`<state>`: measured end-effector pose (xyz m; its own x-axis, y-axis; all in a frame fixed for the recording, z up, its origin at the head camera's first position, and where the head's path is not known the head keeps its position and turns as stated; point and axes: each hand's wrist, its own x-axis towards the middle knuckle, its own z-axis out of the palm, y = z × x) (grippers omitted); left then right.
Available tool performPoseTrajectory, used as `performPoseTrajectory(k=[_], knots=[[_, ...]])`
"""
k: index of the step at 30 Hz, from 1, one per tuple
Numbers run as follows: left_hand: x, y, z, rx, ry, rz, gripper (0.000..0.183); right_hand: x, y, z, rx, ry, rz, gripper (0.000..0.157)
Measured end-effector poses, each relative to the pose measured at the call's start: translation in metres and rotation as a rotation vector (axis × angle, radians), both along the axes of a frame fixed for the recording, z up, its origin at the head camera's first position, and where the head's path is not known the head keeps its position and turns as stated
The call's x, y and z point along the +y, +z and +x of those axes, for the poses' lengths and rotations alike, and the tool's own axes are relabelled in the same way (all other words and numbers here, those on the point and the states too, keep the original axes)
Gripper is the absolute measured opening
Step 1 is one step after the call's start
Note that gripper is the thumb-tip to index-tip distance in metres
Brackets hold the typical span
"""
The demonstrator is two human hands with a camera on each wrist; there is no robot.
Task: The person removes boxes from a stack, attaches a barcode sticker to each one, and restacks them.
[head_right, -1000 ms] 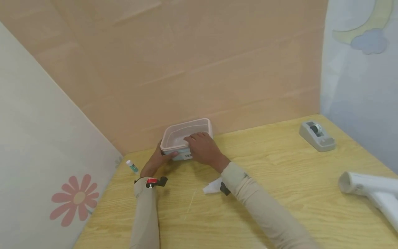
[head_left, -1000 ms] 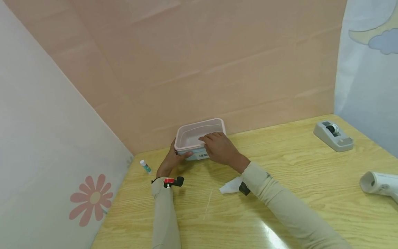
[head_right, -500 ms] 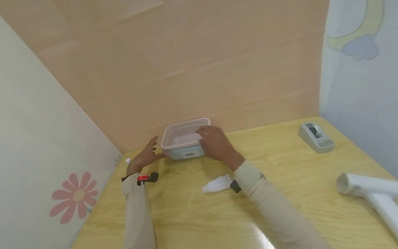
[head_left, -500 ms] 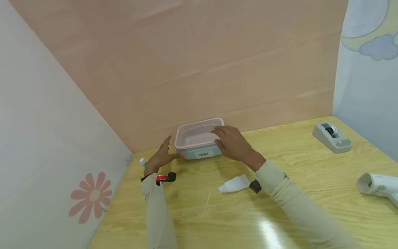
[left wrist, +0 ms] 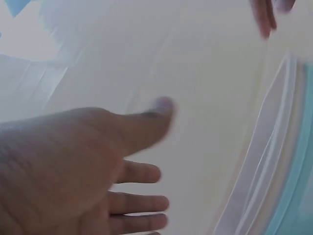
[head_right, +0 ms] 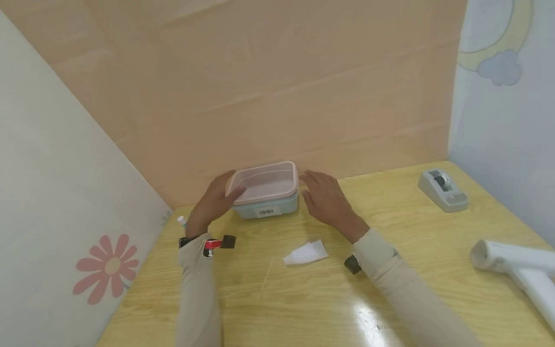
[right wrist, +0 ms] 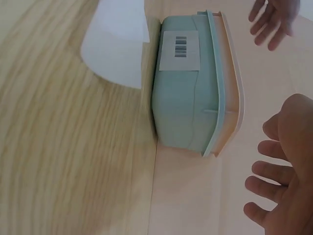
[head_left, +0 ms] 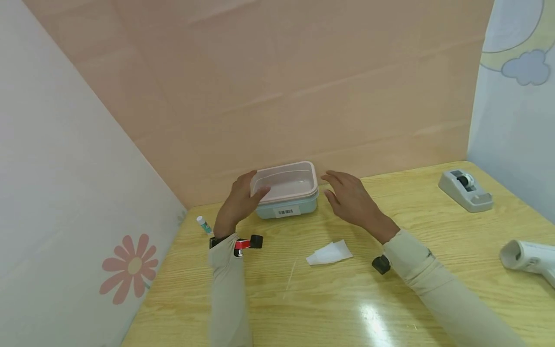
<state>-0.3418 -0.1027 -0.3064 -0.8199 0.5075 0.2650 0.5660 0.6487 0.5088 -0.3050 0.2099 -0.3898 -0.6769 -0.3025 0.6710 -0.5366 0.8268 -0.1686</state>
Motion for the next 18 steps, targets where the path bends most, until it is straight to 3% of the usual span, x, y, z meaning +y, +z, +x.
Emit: performPoseTrajectory(k=[4, 11, 18], knots=[[0.031, -0.002, 0.008, 0.073, 0.042, -0.007, 0.072, 0.009, 0.0, 0.01, -0.028, -0.045, 0.0, 0.04], [0.067, -0.008, 0.016, 0.186, 0.076, -0.062, 0.071, 0.018, 0.003, 0.023, -0.296, -0.124, 0.062, 0.056], [0.089, -0.019, 0.022, 0.237, 0.082, -0.186, 0.072, 0.021, 0.002, 0.024, -0.382, -0.087, 0.114, 0.064]])
